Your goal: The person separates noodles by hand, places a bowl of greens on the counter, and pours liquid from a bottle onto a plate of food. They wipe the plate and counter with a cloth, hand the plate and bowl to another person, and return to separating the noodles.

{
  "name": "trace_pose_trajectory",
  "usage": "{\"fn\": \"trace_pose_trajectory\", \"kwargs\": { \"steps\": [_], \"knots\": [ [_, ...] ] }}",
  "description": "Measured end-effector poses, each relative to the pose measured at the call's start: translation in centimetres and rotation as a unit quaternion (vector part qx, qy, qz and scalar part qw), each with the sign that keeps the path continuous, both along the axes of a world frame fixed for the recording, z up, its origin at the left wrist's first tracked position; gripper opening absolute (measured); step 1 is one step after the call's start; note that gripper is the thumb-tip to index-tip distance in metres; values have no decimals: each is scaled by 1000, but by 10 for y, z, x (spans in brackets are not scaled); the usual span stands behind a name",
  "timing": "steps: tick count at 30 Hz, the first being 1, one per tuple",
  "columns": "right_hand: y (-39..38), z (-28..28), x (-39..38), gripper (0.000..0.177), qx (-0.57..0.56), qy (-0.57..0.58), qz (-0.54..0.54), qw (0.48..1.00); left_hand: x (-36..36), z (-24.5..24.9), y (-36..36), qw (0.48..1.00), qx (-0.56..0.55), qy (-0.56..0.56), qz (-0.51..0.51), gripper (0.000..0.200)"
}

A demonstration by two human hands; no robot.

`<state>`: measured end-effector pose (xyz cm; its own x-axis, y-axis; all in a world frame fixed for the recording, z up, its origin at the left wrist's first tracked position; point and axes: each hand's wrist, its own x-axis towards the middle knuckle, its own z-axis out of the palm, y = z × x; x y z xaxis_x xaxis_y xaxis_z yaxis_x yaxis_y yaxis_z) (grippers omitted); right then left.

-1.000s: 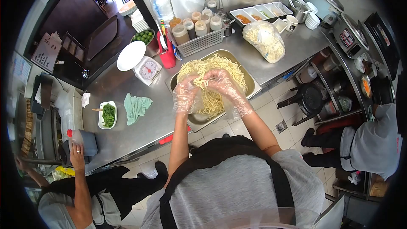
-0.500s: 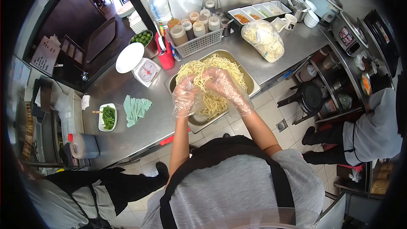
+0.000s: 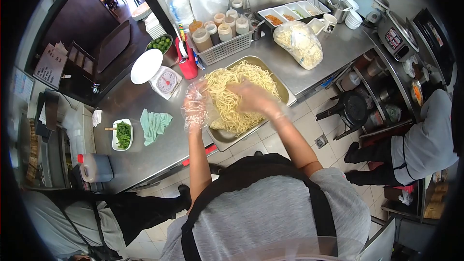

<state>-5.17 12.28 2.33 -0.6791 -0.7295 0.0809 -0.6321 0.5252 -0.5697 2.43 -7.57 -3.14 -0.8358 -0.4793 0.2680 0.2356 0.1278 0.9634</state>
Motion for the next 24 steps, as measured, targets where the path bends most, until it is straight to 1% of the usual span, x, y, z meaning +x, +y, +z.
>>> {"fn": "trace_pose_trajectory", "kwargs": {
  "steps": [1,2,3,4,6,7,10,11,14,15,17,18,19,20,21,22,23,24],
  "knots": [
    [-11,-16,8,56,17,31,-30,999,0,3,2,999,53,0,-14,32],
    [-18,-32,9,57,35,62,-58,996,0,6,3,1000,-10,-2,-14,32],
    [-20,-45,1,53,-1,99,-56,993,1,8,5,997,-72,-3,-12,33],
    [-18,-48,-11,50,-46,50,-40,997,2,10,7,991,-133,-5,-10,33],
    [-8,-44,-32,45,-136,-49,-11,989,6,15,14,980,-193,-46,-5,35],
    [-3,-37,-37,34,-246,-114,-1,963,5,17,16,972,-224,-64,-3,35],
    [-8,-22,-41,28,-223,-45,16,974,2,4,20,995,-54,-47,-69,44],
    [-10,-18,-41,25,-217,4,33,976,1,0,17,984,-156,-38,-73,54],
    [-26,-31,-38,26,-192,128,-12,973,4,1,25,981,-163,-26,-98,67],
    [-32,-26,-32,24,-271,124,-5,955,2,-1,29,981,-171,-38,-85,68],
    [-29,-14,-23,22,-265,-2,-2,964,-4,-7,40,979,-188,-61,-59,71],
    [-28,-2,-17,21,-261,-65,0,963,-6,-3,46,976,-213,-43,-33,69],
    [-26,-1,-19,23,-269,-146,40,951,-6,0,51,971,-238,-25,-6,67],
    [-22,-2,-21,24,-292,-153,61,942,-5,5,54,965,-261,-7,20,65],
    [-17,-4,-22,26,-315,-161,81,932,-1,11,54,973,-228,-38,19,50],
    [-12,-6,-24,28,-336,-168,100,921,-3,6,50,978,-203,-48,22,47],
    [-9,-11,-28,40,-383,-256,144,876,-8,-5,42,982,-178,-57,23,44],
    [-5,-15,-30,43,-367,-267,133,881,-11,-10,37,985,-154,-67,26,41]
  ]
}}
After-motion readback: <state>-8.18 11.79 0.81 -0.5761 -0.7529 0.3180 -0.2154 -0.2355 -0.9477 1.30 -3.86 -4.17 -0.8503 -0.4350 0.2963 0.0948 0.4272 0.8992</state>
